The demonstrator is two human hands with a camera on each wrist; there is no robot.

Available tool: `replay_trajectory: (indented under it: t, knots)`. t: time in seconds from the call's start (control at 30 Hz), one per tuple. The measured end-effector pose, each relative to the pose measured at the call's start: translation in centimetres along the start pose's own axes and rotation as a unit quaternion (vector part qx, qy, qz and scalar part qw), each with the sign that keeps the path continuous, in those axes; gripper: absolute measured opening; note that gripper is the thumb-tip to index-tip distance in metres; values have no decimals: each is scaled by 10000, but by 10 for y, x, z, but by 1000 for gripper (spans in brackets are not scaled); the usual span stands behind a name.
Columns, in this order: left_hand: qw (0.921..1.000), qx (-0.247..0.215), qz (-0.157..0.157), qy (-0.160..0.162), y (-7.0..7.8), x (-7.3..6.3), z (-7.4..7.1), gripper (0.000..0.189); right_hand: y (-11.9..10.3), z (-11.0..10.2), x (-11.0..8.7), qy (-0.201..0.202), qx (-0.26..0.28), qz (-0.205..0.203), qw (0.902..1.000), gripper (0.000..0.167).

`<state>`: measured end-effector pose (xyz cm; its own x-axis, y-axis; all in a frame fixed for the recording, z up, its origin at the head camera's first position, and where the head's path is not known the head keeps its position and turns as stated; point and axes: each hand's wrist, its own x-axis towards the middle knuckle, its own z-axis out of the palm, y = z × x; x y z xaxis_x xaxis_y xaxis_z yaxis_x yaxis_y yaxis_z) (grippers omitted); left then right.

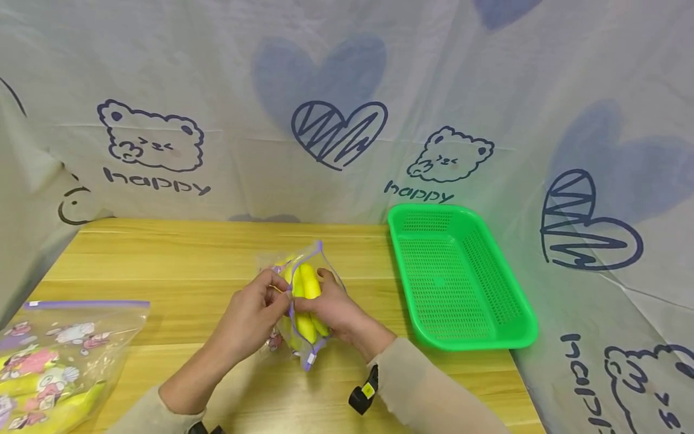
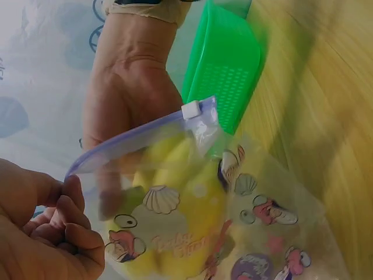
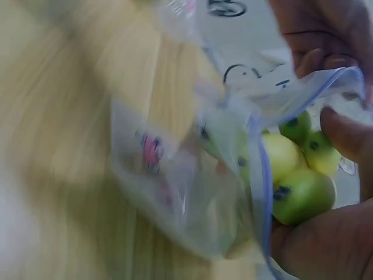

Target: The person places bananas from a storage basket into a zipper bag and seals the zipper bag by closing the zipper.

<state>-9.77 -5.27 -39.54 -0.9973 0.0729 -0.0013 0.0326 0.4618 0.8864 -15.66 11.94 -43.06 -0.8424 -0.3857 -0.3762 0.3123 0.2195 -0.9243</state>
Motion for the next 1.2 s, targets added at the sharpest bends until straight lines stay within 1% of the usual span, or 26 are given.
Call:
replay_trajectory:
  t: [0.07,0.1,0.17,0.23,0.3,0.33,0.37,0.43,0.53,0.6,0.67,0.7,0.77,0.87,0.93,0.97,1.07,1.17,1.2]
  knots:
    - [10000,4,-1,25,-1,0,0,9,2,1,2,16,-754,-160,9970,101]
    - [10000,-10,-10,19,-2,0,1,10,2,1,2,43,-1161,-264,9929,102]
    - [10000,-21,-29,10,-4,0,2,10,4,2,4,115,-1971,-508,9790,102]
    - [10000,-58,-69,-20,-7,0,3,10,4,4,6,229,-2640,-755,9613,103]
    - [9999,-82,-74,-74,-11,0,4,9,5,5,7,383,-3122,-902,9450,103]
    - [9999,-90,-69,-96,-12,-1,5,9,5,6,8,442,-3277,-966,9388,102]
    - [9998,-108,-71,-123,-14,-1,5,8,6,7,9,480,-3352,-1006,9355,101]
    - [9998,-121,-48,-142,-17,-1,7,7,8,8,10,601,-3418,-1054,9319,98]
    - [9998,-73,54,-196,-20,0,10,5,10,10,11,876,-3279,-1015,9352,87]
    - [9996,-70,85,-276,-21,0,12,4,12,11,13,1063,-3217,-1117,9342,78]
    - [9993,-145,79,-331,-22,0,13,4,13,12,14,1118,-3231,-1256,9313,73]
    - [9991,-249,39,-340,-22,0,12,5,13,13,14,1067,-3260,-1329,9299,72]
    - [9982,-520,-84,-282,-22,0,9,7,13,14,15,942,-3457,-1422,9227,74]
    - [9962,-835,-199,-175,-21,1,3,10,10,14,14,699,-3681,-1318,9178,74]
    - [9957,-873,-261,-169,-20,3,0,12,9,13,12,588,-3741,-1217,9175,71]
    - [9961,-816,-278,-166,-20,4,-2,13,9,12,12,542,-3758,-1176,9176,71]
    - [9976,-608,-320,-124,-21,5,-4,13,8,9,9,375,-3678,-1039,9233,69]
    - [9982,-495,-316,-73,-20,6,-6,14,5,6,7,236,-3573,-956,9288,58]
    - [9979,-556,-319,-88,-20,5,-6,14,4,5,7,216,-3526,-954,9306,56]
